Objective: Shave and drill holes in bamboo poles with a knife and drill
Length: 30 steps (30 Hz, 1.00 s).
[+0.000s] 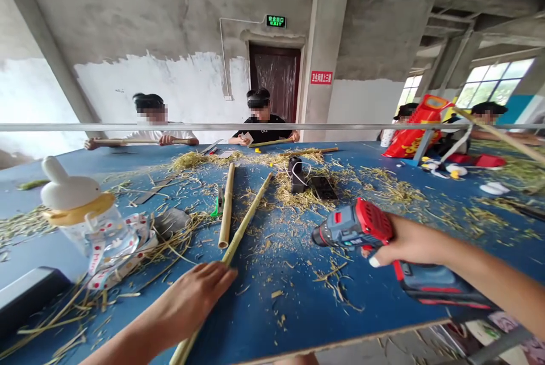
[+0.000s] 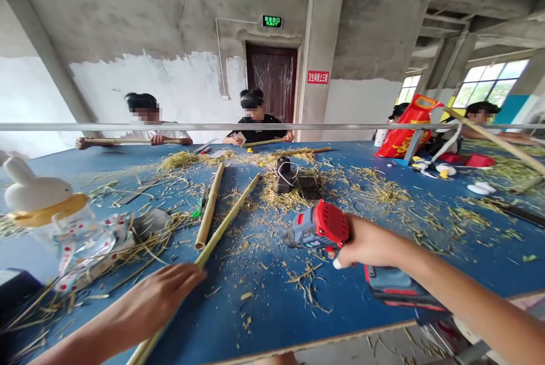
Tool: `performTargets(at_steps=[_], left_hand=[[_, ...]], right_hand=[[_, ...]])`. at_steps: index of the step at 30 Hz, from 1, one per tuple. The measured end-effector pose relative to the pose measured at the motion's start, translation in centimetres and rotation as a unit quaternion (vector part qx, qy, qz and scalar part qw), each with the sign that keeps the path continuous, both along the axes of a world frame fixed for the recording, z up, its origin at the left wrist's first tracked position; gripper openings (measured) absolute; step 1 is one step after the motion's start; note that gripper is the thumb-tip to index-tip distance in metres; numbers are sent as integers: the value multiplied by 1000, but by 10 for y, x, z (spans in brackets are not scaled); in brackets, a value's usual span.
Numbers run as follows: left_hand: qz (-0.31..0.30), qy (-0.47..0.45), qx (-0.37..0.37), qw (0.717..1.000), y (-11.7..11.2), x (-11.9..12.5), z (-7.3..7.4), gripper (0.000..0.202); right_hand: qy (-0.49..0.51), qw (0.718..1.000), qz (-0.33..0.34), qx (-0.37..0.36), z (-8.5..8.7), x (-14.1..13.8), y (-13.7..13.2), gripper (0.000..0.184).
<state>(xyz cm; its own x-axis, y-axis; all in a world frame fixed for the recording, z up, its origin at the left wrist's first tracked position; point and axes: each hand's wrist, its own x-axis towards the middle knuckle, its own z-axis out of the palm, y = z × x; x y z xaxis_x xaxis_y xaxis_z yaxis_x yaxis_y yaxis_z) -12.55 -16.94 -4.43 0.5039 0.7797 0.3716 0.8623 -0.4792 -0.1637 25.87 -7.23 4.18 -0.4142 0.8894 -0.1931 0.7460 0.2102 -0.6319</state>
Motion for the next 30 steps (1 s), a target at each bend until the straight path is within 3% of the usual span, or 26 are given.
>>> performTargets(at_steps=[4, 6, 11, 16, 20, 25, 30], left_hand=[[170, -13, -83, 982, 24, 4, -15, 38], [209, -27, -123, 970, 28, 5, -23, 34], [204, -65, -142, 966, 17, -1, -31, 32], [192, -77, -116, 971, 4, -25, -33, 38], [200, -37, -107, 973, -5, -34, -40, 41], [259, 19, -71, 963, -11, -11, -46, 53], [335, 7, -21, 942, -3, 10, -56, 60]], right_hand=[[22, 999, 43, 5, -1, -35, 12, 32], [38, 998, 55, -4, -4, -49, 17, 34], [70, 990, 102, -67, -8, -75, 35, 30], [30, 994, 109, 13, -6, -96, 63, 28], [12, 992, 116, 49, -1, -116, 84, 26], [16, 985, 167, 32, -5, -149, 107, 21], [22, 970, 241, 4, -9, -173, 125, 16]])
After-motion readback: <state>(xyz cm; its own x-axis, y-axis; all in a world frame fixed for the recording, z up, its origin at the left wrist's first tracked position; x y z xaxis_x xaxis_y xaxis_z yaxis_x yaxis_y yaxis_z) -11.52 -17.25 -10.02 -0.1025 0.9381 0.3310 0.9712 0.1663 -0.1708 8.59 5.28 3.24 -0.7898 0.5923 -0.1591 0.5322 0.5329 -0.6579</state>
